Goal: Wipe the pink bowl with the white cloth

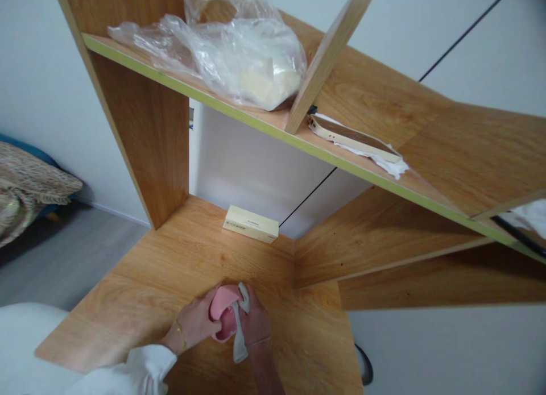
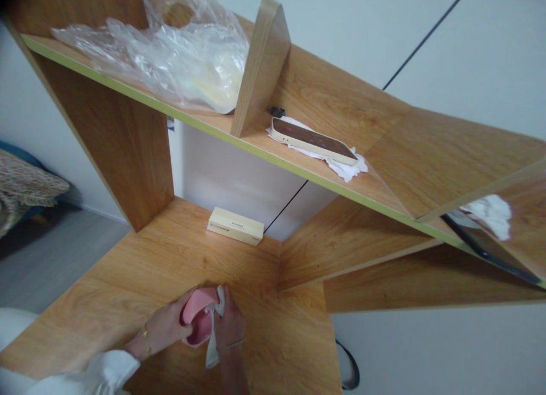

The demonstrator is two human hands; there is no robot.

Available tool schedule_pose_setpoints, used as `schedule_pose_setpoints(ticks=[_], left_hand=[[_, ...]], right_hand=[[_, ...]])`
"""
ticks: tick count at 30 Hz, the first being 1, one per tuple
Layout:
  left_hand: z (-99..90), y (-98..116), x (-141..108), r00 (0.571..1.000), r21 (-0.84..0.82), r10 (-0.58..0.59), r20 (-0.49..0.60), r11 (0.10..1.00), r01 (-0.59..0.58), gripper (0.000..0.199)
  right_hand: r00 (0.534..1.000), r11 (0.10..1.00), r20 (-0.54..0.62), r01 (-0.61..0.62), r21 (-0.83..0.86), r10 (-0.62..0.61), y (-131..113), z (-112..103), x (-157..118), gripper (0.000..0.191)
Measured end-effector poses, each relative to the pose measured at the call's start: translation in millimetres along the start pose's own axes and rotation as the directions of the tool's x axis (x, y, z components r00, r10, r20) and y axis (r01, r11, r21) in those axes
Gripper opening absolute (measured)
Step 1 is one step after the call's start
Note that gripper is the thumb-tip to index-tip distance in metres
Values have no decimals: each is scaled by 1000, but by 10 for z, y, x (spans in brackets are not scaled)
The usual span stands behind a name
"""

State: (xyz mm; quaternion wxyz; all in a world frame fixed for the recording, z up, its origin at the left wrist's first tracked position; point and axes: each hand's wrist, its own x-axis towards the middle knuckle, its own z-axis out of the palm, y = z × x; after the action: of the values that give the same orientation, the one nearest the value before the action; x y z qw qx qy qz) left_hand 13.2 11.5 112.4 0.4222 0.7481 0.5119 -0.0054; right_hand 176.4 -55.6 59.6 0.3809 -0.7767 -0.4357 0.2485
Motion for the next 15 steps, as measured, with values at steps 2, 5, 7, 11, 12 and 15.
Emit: schedule_pose_setpoints(ticks=[2, 5, 7, 11, 12, 15], left_hand=[[-69, 55, 2, 1000, 75, 15, 16, 997, -17, 72], [-109, 113, 8, 999, 87, 49, 18, 995, -51, 72], [-92, 104, 16, 998, 22, 67, -4, 998, -67, 72], [52, -43, 40, 990, -243, 121, -71, 961, -134, 87], [107, -89, 45, 987, -306, 130, -91, 940, -152, 91], [262, -181, 54, 980, -438, 174, -94, 877, -197, 93]], right_hand=[[999, 997, 28, 38, -68, -37, -2, -15, 21, 49], [996, 999, 85, 35, 28, -37, 46, 33, 22, 49], [996, 990, 89, -8, 144, -5, 86, 89, 8, 45], [995, 976, 58, -94, 197, 84, 117, 199, -33, 48], [993, 975, 50, -112, 194, 104, 113, 218, -41, 49], [990, 975, 40, -142, 169, 137, 82, 236, -54, 48]])
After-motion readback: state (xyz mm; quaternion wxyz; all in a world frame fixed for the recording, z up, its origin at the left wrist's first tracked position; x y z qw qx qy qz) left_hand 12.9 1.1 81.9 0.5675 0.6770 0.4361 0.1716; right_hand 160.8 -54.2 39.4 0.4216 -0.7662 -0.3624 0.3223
